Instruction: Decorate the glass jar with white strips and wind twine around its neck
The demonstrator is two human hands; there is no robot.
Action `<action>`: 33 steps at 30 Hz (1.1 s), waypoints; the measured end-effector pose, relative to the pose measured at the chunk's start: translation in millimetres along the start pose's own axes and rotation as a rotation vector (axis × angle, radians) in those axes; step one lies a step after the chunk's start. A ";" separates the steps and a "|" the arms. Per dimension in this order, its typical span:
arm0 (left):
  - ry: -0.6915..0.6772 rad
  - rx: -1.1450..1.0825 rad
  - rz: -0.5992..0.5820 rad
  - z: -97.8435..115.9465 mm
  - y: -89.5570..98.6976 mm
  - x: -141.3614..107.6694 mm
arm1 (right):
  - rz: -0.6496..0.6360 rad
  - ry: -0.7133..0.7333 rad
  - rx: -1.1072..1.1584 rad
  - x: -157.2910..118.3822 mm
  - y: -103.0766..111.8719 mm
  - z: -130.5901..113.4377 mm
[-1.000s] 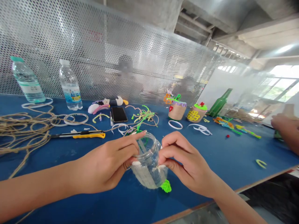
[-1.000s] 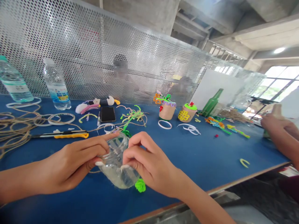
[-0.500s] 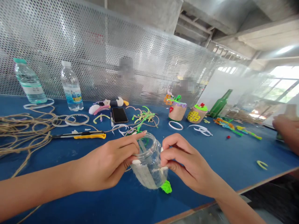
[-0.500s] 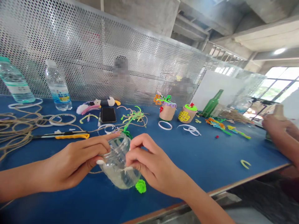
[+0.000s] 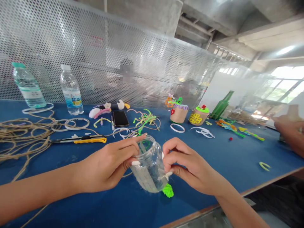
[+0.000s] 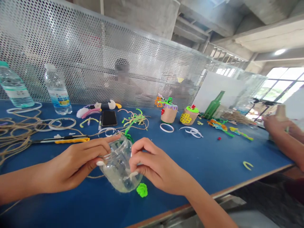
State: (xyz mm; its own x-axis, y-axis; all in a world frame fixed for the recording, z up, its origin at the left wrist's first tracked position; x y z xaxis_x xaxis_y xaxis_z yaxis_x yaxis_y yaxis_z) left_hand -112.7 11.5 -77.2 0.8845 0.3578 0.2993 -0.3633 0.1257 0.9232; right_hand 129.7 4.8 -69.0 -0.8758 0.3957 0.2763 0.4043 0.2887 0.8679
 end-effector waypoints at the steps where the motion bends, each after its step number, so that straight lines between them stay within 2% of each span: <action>1: 0.000 -0.016 -0.004 -1.1 -0.5 -0.3 | -0.005 0.002 0.006 -0.7 0.6 0.5; 7: 0.034 -0.074 0.004 -9.8 -2.5 -1.7 | -0.023 -0.016 0.028 -8.3 0.9 3.9; 15: 0.021 -0.058 0.003 -9.0 -2.1 -1.8 | 0.069 -0.081 0.030 -19.9 -2.6 1.5; 19: 0.013 -0.046 0.004 -7.9 -1.8 -1.5 | 0.129 -0.160 -0.117 -20.8 -12.1 -1.2; 22: 0.036 -0.053 0.003 -7.4 -2.4 -1.3 | 0.211 -0.144 -0.286 -14.7 -18.8 -7.1; 25: 0.061 -0.063 0.014 -5.1 -3.5 -1.1 | 0.236 -0.121 -0.354 -4.7 -21.7 -12.4; 29: 0.083 -0.051 0.006 -0.9 -4.2 -0.7 | 0.222 -0.152 -0.258 2.6 -22.3 -10.7; 33: 0.089 -0.039 0.009 -1.3 -4.2 -0.9 | 0.146 -0.178 -0.147 -4.2 -25.5 -5.5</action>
State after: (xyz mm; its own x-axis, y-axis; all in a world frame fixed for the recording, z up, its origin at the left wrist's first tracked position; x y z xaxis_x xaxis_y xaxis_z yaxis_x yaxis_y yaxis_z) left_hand -112.3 11.9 -81.6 0.8522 0.4400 0.2829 -0.3835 0.1578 0.9099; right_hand 121.6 -9.0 -90.1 -0.7457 0.5745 0.3374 0.4689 0.0927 0.8784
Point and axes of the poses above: each hand's wrist, its own x-axis towards the middle knuckle, its own y-axis out of the back of the hand, z = x × y, the point moved 1 cm from there along x, towards the middle knuckle, and after that the axes turned 15 degrees about -z, right-handed, at the moved point
